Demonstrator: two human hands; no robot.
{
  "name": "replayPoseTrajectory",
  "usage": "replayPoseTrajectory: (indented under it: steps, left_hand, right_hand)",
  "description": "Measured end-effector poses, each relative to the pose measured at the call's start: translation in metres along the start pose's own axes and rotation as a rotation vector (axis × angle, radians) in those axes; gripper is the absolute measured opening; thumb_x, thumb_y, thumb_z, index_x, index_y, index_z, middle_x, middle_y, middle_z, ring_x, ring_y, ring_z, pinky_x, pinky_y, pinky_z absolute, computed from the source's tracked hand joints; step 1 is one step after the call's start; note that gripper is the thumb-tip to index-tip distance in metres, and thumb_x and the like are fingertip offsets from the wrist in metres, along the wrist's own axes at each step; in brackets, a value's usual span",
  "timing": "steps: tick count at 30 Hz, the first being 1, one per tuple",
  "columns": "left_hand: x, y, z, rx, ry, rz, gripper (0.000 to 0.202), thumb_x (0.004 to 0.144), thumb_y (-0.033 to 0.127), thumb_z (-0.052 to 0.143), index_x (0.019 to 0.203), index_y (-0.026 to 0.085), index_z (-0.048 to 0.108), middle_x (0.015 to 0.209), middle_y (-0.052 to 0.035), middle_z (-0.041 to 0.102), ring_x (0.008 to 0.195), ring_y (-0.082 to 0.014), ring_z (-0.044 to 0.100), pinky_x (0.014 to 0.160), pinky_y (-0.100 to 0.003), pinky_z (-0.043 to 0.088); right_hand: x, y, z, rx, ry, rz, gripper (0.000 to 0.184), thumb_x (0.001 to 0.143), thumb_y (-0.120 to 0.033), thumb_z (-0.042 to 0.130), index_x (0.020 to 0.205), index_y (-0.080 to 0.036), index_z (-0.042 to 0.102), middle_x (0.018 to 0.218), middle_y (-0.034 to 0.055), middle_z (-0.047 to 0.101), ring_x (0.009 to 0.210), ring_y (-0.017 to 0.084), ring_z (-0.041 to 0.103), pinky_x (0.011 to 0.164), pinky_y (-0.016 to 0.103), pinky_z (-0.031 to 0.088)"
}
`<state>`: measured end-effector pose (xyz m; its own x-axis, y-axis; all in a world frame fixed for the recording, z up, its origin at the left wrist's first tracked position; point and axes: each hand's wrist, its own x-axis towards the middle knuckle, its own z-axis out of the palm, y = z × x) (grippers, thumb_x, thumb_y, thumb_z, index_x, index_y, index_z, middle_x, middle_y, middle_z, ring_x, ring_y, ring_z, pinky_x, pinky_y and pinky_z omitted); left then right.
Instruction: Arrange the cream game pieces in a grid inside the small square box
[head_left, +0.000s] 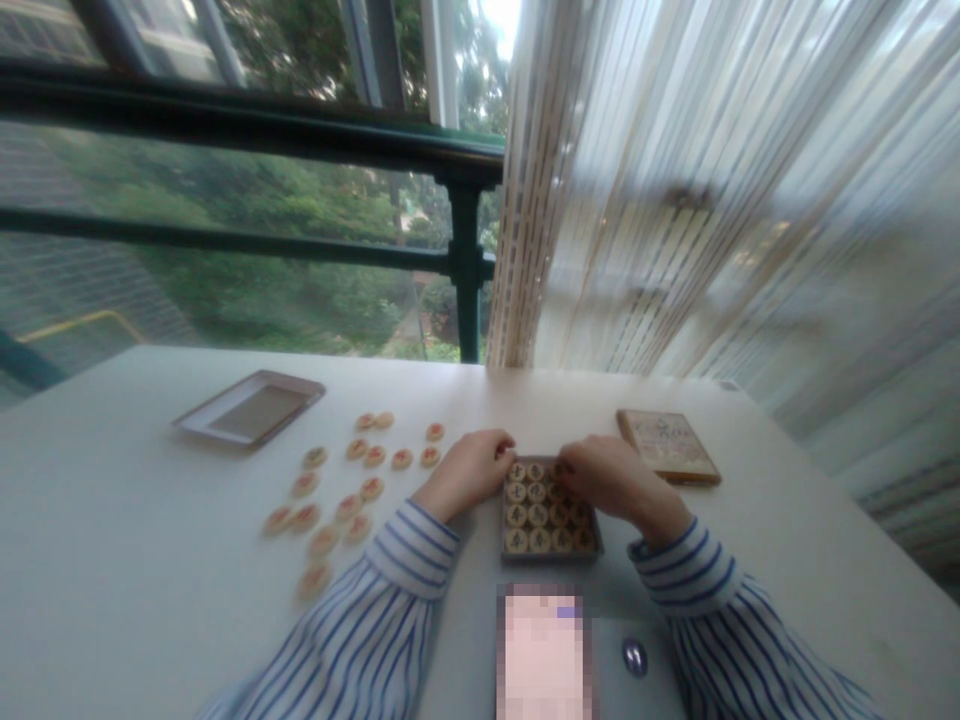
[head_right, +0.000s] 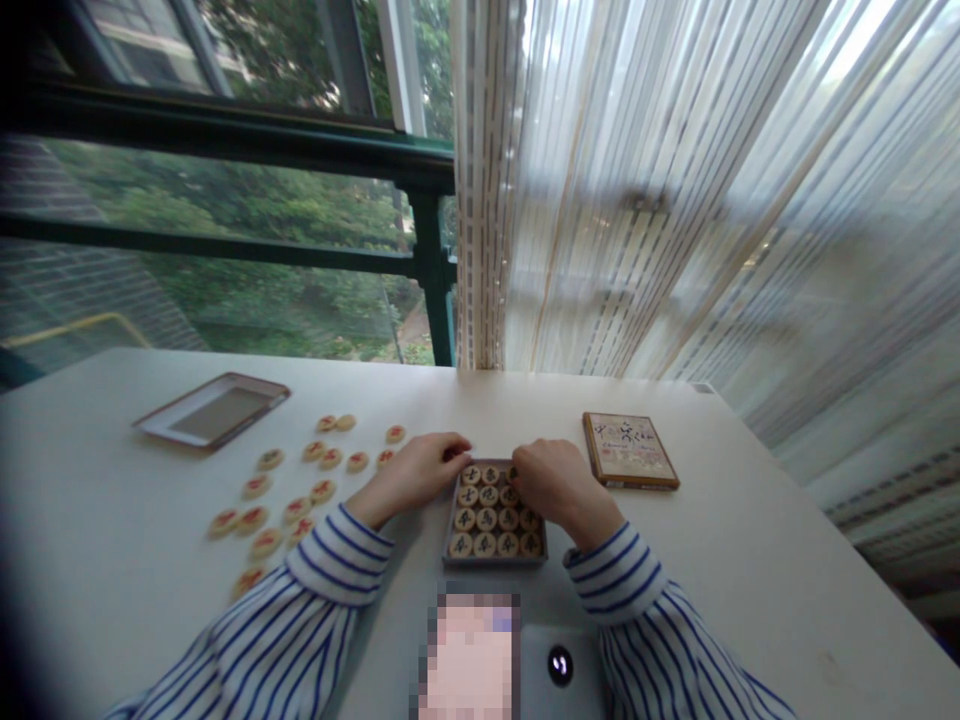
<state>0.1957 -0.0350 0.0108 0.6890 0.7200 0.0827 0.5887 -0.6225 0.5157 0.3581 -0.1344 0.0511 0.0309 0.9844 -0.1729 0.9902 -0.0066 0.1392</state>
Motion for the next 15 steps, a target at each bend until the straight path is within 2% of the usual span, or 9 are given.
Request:
replayPoseTrajectory:
  steps: [15]
  left_hand:
    - [0.0005, 0.0007, 0.0005, -0.028, -0.017, 0.041, 0.026, 0.078, 0.023, 0.044, 0.086, 0.018, 0.068, 0.089, -0.0069, 0.069, 0.086, -0.0183, 0.061, 0.074, -0.025, 0.043]
  right_hand:
    - [0.0003, -0.0006, 0.0002, -0.003, 0.011, -0.010, 0.029, 0.081, -0.027, 0.040, 0.088, -0.015, 0.065, 0.086, 0.0144, 0.067, 0.080, 0.025, 0.063, 0.066, 0.032, 0.044]
